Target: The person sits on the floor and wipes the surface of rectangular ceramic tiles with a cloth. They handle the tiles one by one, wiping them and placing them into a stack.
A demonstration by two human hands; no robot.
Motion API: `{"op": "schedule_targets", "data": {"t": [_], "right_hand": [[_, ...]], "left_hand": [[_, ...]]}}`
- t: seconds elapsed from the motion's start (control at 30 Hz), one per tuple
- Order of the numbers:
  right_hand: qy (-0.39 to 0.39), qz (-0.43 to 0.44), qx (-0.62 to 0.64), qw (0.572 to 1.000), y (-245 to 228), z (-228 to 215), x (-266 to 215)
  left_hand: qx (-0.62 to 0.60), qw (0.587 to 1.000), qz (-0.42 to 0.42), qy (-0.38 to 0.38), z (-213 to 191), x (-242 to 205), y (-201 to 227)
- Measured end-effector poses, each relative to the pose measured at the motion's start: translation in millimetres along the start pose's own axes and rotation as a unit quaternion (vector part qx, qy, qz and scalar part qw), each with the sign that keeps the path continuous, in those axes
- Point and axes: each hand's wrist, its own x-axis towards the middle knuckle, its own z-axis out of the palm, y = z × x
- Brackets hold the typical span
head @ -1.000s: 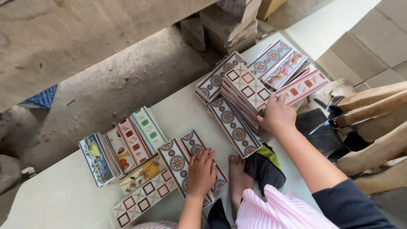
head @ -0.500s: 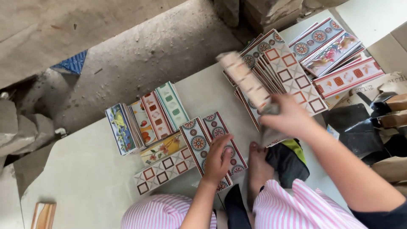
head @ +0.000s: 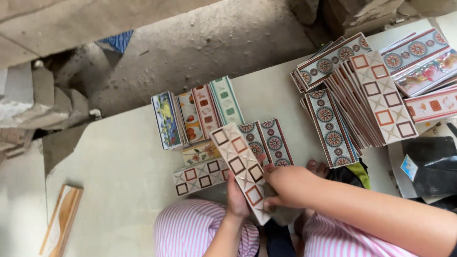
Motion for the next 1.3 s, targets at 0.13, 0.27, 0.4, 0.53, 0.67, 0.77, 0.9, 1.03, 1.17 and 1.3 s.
{"op": "schedule_targets", "data": {"t": [0.13, 0.27, 0.4, 0.53, 0.67, 0.77, 0.9, 1.03, 1.17, 1.3], "right_hand": [[0.032, 0.048, -0.052, 0.997, -3.3, -36.3, -11.2], [0.124, 0.099, 0.045, 0.986, 3.6, -79.4, -14.1], [0.270, 0.013, 0.150, 0.951, 6.1, -73.5, 4.7], [0.223, -0.101, 0.099, 0.965, -9.8, -6.6, 16.6], [0.242, -0.262, -0.207, 0.911, -12.4, 7.3, 5.0], [0.362, -0.243, -0.263, 0.861, -4.5, -20.9, 2.7], [0.461, -0.083, -0.204, 0.860, 18.0, -31.8, 14.6], [0.457, -0.097, -0.238, 0.852, 26.1, -7.3, 18.9], [0.403, -0.262, -0.208, 0.852, 21.3, 10.4, 4.8], [0.356, -0.225, -0.236, 0.876, 42.9, -3.7, 8.1]], "left_hand": [[-0.048, 0.999, 0.001, -0.023, -4.2, 8.9, 6.6], [-0.046, 0.995, -0.073, -0.054, 4.5, 4.6, 9.9], [-0.048, 0.991, -0.091, -0.083, 1.2, 6.0, 3.2], [-0.098, 0.992, -0.067, 0.035, -30.5, 17.2, -3.1], [0.001, 0.995, -0.024, 0.093, -34.5, 14.8, -1.3], [-0.018, 0.997, -0.035, 0.064, -28.4, 18.0, -6.6], [-0.060, 0.996, -0.053, 0.039, -22.5, 18.0, -21.7], [-0.086, 0.994, -0.057, 0.026, -23.2, 10.8, -27.8], [-0.117, 0.989, -0.085, -0.013, -27.9, 7.4, -30.1], [-0.059, 0.966, -0.204, -0.149, -38.9, 20.5, -24.3]]}}
